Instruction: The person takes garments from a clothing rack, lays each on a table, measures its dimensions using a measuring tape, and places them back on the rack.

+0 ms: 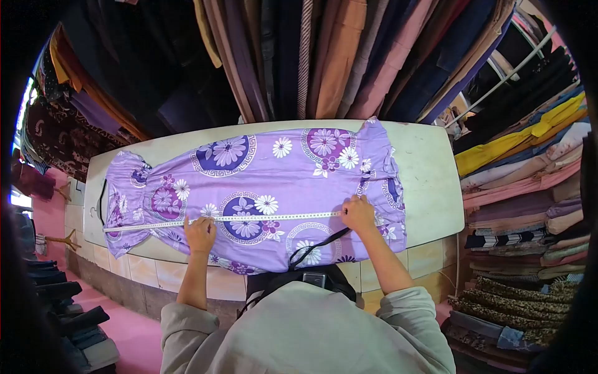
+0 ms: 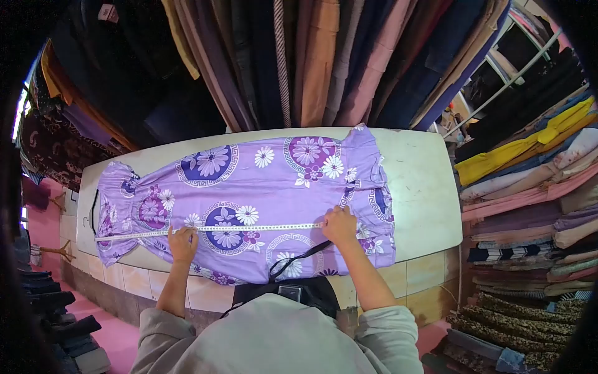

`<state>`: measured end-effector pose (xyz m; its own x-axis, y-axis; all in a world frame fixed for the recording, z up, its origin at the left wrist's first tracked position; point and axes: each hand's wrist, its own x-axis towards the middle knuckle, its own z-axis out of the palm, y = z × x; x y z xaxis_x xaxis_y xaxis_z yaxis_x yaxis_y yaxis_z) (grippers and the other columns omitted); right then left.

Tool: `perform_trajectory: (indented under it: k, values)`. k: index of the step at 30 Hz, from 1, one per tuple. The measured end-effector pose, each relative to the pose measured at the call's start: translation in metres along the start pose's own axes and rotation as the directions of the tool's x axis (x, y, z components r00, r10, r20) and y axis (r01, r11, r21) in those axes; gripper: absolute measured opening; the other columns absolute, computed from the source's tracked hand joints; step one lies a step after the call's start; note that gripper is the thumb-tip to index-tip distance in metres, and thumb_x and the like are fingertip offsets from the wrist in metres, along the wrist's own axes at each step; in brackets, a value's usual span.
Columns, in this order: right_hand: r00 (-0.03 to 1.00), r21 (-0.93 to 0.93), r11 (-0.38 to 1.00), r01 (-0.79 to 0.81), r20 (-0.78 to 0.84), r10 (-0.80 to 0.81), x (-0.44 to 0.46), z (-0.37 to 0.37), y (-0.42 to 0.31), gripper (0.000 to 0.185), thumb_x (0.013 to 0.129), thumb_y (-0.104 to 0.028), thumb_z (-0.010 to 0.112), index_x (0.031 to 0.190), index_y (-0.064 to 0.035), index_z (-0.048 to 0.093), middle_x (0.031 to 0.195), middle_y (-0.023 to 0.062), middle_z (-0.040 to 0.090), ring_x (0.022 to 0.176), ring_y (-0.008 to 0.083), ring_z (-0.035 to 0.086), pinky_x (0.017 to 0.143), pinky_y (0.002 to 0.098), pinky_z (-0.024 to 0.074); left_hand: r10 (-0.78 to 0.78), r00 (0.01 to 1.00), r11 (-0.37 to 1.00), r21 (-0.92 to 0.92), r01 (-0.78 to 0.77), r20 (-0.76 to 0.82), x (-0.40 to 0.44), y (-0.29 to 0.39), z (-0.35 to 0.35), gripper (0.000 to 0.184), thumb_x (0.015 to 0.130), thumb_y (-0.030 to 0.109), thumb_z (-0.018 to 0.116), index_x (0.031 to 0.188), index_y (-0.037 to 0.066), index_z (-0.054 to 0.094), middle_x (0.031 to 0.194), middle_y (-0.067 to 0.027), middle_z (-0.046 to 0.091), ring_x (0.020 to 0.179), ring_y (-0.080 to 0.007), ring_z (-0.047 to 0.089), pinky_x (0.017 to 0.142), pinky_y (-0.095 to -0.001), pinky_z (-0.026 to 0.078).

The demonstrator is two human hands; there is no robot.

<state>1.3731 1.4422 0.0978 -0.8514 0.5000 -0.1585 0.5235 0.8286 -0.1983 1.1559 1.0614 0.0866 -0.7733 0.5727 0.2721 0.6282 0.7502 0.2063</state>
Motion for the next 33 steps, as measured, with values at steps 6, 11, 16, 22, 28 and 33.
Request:
perform_trajectory:
  k: [6,11,16,22,28,33]
  values:
    - [1.000,-0.099,0.995,0.001,-0.023,-0.003,0.005,0.008,-0.002,0.017,0.067,-0.026,0.063,0.073,-0.0109,0.067,0.087,0.0073,0.057,0.091,0.0280,0.053,0.067,0.0387,0.0500,-0.049,0.977,0.999,-0.007,0.048,-0.207,0.030,0.101,0.005,0.004,0.071,0.014,0.060,0.072,0.010,0.060,0.082,-0.0050,0.058,0.089,-0.0246,0.054,0.090,-0.0526,0.027]
    - [1.000,-0.106,0.994,-0.015,0.014,0.016,0.004,0.003,-0.006,0.020,0.068,-0.026,0.061,0.077,-0.0092,0.066,0.092,0.0079,0.057,0.094,0.0276,0.052,0.068,0.0392,0.0498,0.507,0.857,0.763,-0.511,-0.396,0.093,0.026,0.233,0.044,0.033,0.067,0.016,0.063,0.099,0.008,0.058,0.104,-0.0107,0.054,0.099,-0.0260,0.050,0.092,-0.0423,0.035]
    - [1.000,-0.096,0.995,-0.029,-0.009,0.028,0.002,0.004,-0.004,0.019,0.069,-0.026,0.060,0.077,-0.0091,0.066,0.094,0.0085,0.057,0.094,0.0281,0.052,0.069,0.0402,0.0493,0.592,0.760,0.805,-0.231,-0.546,0.267,0.020,0.270,0.063,0.039,0.074,0.027,0.058,0.108,0.007,0.054,0.112,-0.0065,0.051,0.103,-0.0211,0.049,0.099,-0.0475,0.027]
    - [0.995,0.206,0.978,0.029,0.083,-0.047,0.001,-0.015,0.067,0.017,0.067,-0.029,0.062,0.076,-0.0150,0.066,0.086,0.0067,0.061,0.088,0.0283,0.056,0.071,0.0396,0.0485,0.563,0.752,0.824,-0.171,-0.540,0.344,0.025,0.270,0.063,0.033,0.079,0.020,0.050,0.111,0.011,0.055,0.108,0.0004,0.055,0.099,-0.0154,0.052,0.100,-0.0531,0.022]
    - [0.964,0.149,0.974,-0.168,0.231,0.131,-0.009,-0.053,0.196,0.024,0.065,-0.036,0.067,0.072,-0.0121,0.066,0.071,0.0076,0.062,0.071,0.0245,0.060,0.063,0.0343,0.0470,0.548,0.751,0.835,-0.191,-0.516,0.367,0.027,0.272,0.060,0.034,0.078,0.018,0.049,0.111,0.011,0.055,0.110,-0.0010,0.055,0.100,-0.0167,0.052,0.101,-0.0512,0.023]
    - [0.961,0.103,0.967,-0.231,0.178,0.211,-0.012,-0.048,0.212,0.025,0.065,-0.036,0.068,0.072,-0.0110,0.066,0.079,0.0092,0.062,0.073,0.0260,0.059,0.064,0.0346,0.0475,0.543,0.734,0.837,-0.186,-0.515,0.408,0.029,0.273,0.053,0.037,0.077,0.016,0.048,0.113,0.010,0.053,0.111,-0.0023,0.054,0.101,-0.0178,0.051,0.101,-0.0505,0.024]
